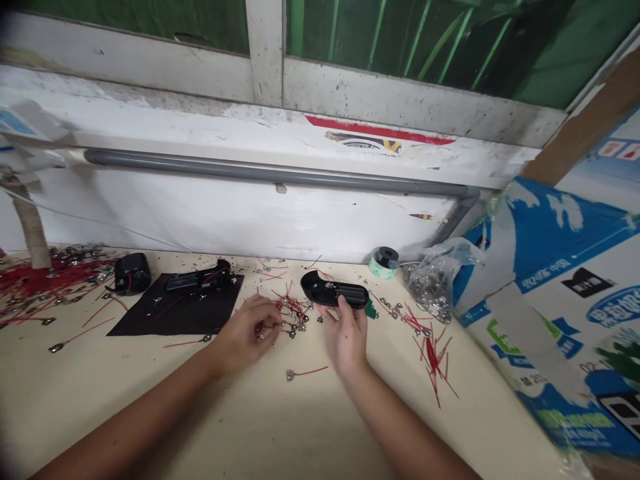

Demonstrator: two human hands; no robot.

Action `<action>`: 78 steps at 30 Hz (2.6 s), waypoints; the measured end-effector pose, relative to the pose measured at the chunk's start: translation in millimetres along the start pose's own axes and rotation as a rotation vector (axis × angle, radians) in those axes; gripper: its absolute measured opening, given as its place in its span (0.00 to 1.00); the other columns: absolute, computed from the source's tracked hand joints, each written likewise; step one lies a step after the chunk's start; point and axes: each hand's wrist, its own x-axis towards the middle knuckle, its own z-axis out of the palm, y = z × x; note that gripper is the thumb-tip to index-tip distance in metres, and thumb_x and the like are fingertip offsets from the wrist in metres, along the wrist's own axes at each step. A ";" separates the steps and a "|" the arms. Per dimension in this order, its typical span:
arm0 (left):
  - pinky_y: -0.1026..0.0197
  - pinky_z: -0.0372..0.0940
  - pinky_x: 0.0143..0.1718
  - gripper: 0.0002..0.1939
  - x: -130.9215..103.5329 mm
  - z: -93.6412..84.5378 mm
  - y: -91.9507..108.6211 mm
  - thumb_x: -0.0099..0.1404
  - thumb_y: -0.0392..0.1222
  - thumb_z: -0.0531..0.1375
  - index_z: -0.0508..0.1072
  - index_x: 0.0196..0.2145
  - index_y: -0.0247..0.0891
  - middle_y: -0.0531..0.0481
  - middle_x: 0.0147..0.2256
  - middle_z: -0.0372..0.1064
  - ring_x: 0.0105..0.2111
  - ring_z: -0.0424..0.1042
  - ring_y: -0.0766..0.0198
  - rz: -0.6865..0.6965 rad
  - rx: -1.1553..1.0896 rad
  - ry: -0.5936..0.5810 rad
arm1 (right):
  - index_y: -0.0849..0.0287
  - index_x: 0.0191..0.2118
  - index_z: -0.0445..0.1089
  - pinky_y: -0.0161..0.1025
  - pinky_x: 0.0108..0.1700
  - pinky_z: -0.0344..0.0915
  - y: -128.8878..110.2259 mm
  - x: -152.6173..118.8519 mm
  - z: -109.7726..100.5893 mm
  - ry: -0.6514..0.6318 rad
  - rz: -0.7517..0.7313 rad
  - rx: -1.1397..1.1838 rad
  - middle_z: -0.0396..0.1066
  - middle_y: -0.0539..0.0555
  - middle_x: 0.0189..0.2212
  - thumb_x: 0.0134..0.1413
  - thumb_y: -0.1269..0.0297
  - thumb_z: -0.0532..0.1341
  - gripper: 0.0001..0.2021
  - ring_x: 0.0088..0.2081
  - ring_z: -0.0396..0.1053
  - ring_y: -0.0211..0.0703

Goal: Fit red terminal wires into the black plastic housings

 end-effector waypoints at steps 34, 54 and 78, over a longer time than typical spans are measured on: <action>0.62 0.71 0.37 0.04 -3.5 13.6 -9.8 0.67 0.36 0.62 0.78 0.39 0.37 0.47 0.35 0.79 0.35 0.78 0.62 0.280 0.148 0.307 | 0.48 0.57 0.55 0.48 0.46 0.77 14.3 4.2 -3.8 -0.044 0.145 -0.268 0.75 0.46 0.36 0.35 0.59 0.77 0.43 0.31 0.79 0.45; 0.57 0.73 0.42 0.11 -1.5 10.0 -13.8 0.65 0.27 0.60 0.79 0.38 0.39 0.43 0.41 0.76 0.42 0.77 0.59 0.432 0.122 0.307 | 0.57 0.62 0.61 0.55 0.60 0.60 18.1 14.7 -23.1 -0.014 -0.196 -0.949 0.59 0.62 0.59 0.50 0.56 0.63 0.32 0.58 0.61 0.58; 0.57 0.68 0.44 0.10 -2.9 14.5 -4.1 0.65 0.26 0.58 0.75 0.38 0.38 0.44 0.38 0.73 0.42 0.73 0.60 0.415 0.109 0.303 | 0.53 0.37 0.77 0.41 0.40 0.65 12.0 -18.6 -3.7 -0.555 -0.336 -0.751 0.72 0.52 0.33 0.59 0.62 0.64 0.04 0.35 0.67 0.42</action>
